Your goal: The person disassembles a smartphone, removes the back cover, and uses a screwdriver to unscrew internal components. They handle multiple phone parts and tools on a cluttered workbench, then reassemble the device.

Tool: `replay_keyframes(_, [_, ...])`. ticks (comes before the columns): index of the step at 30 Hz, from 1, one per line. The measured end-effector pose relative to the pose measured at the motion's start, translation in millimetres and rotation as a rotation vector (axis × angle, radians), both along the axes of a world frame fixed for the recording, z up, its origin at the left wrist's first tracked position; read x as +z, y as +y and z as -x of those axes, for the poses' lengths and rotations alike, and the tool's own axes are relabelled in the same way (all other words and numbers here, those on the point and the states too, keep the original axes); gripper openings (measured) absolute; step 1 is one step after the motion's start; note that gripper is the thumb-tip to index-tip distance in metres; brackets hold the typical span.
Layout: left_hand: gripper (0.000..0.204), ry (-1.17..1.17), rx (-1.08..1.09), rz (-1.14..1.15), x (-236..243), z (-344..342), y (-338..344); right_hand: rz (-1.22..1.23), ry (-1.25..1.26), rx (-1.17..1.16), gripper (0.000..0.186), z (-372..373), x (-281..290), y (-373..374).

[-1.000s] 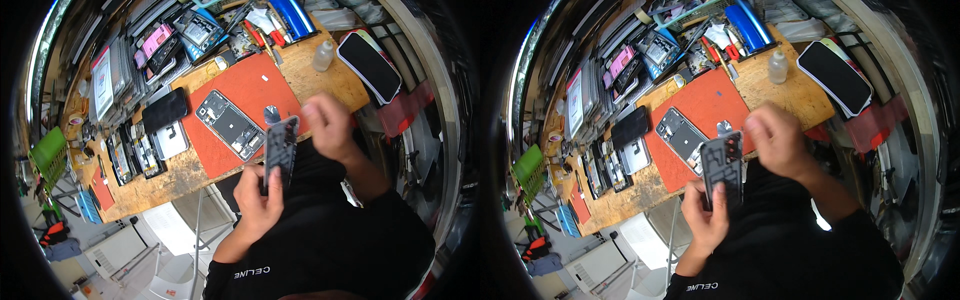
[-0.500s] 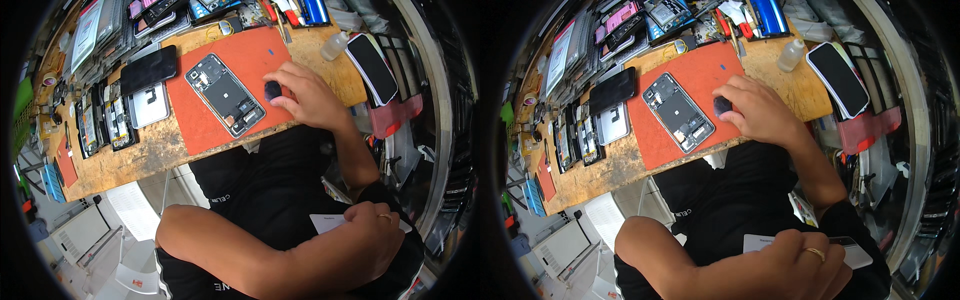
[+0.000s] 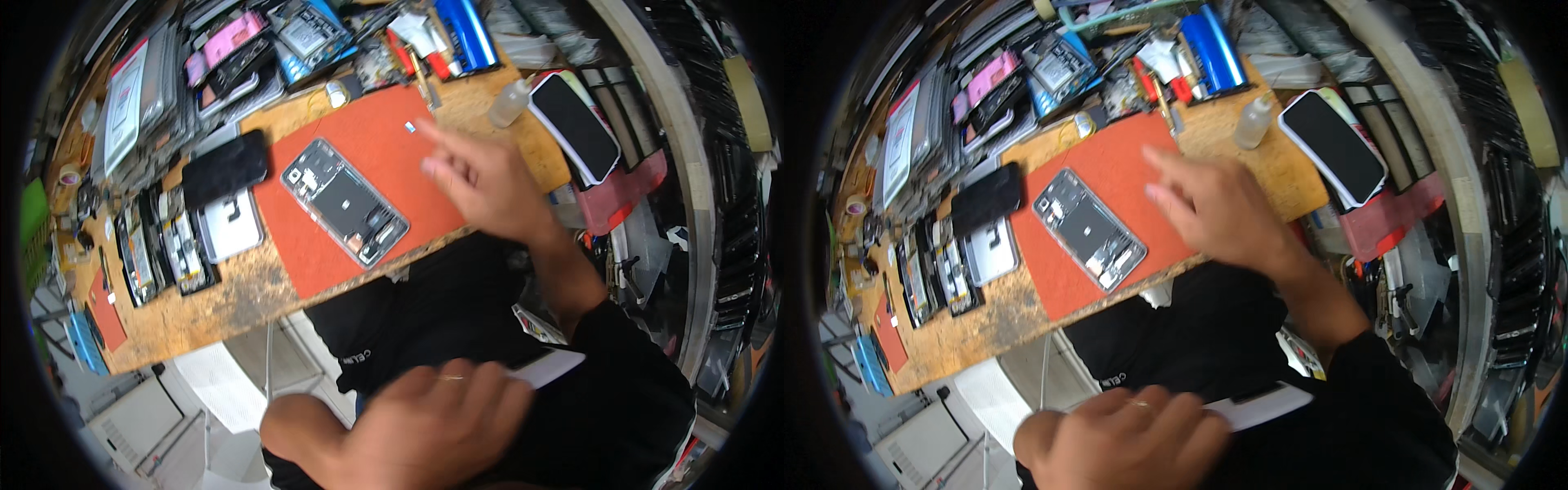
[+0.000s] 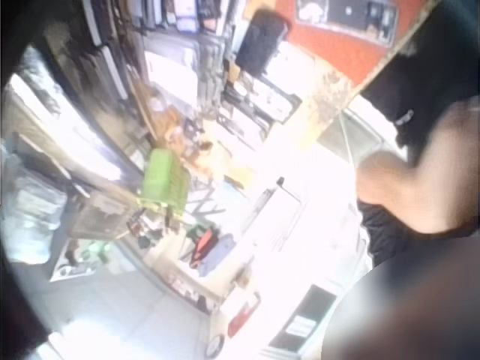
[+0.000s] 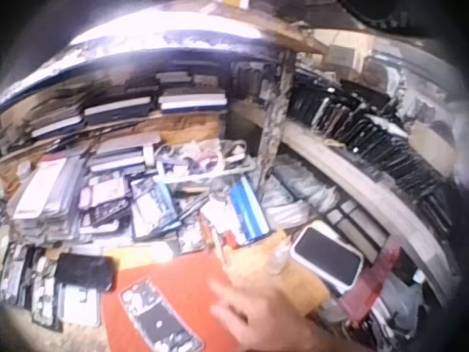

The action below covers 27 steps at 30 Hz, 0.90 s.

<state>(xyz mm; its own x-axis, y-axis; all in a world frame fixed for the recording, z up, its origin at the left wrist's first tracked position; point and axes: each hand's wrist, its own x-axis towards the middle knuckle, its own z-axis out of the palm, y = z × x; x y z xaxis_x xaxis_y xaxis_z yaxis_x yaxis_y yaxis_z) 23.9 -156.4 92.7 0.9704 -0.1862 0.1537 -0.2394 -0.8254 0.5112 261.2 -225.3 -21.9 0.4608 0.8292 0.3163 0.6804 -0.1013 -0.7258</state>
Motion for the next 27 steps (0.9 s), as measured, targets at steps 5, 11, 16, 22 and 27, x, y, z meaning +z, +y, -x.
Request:
replay_keyframes(5, [0.023,0.171,0.290,0.436,-61.6,58.1,69.2,-0.042,0.048,-0.152,0.017,25.3,-16.7,-50.5])
replay_keyframes(11, [0.037,-0.033,1.158,0.901,-160.9,121.1,91.4,0.138,-0.325,-0.659,0.019,-28.9,-6.1,-131.8])
replay_keyframes(16, [0.040,-0.494,0.940,1.702,-177.2,121.2,137.3,0.487,-0.501,-0.634,0.018,-60.8,0.8,-158.9])
replay_keyframes(22, [0.043,-0.553,1.301,1.454,-149.5,90.2,121.7,0.358,-0.534,-0.726,0.016,-58.4,-5.2,-161.3])
replay_keyframes(27, [0.047,-0.543,1.267,1.468,-152.1,81.7,118.3,0.273,-0.546,-0.745,0.015,-62.0,-16.7,-153.5])
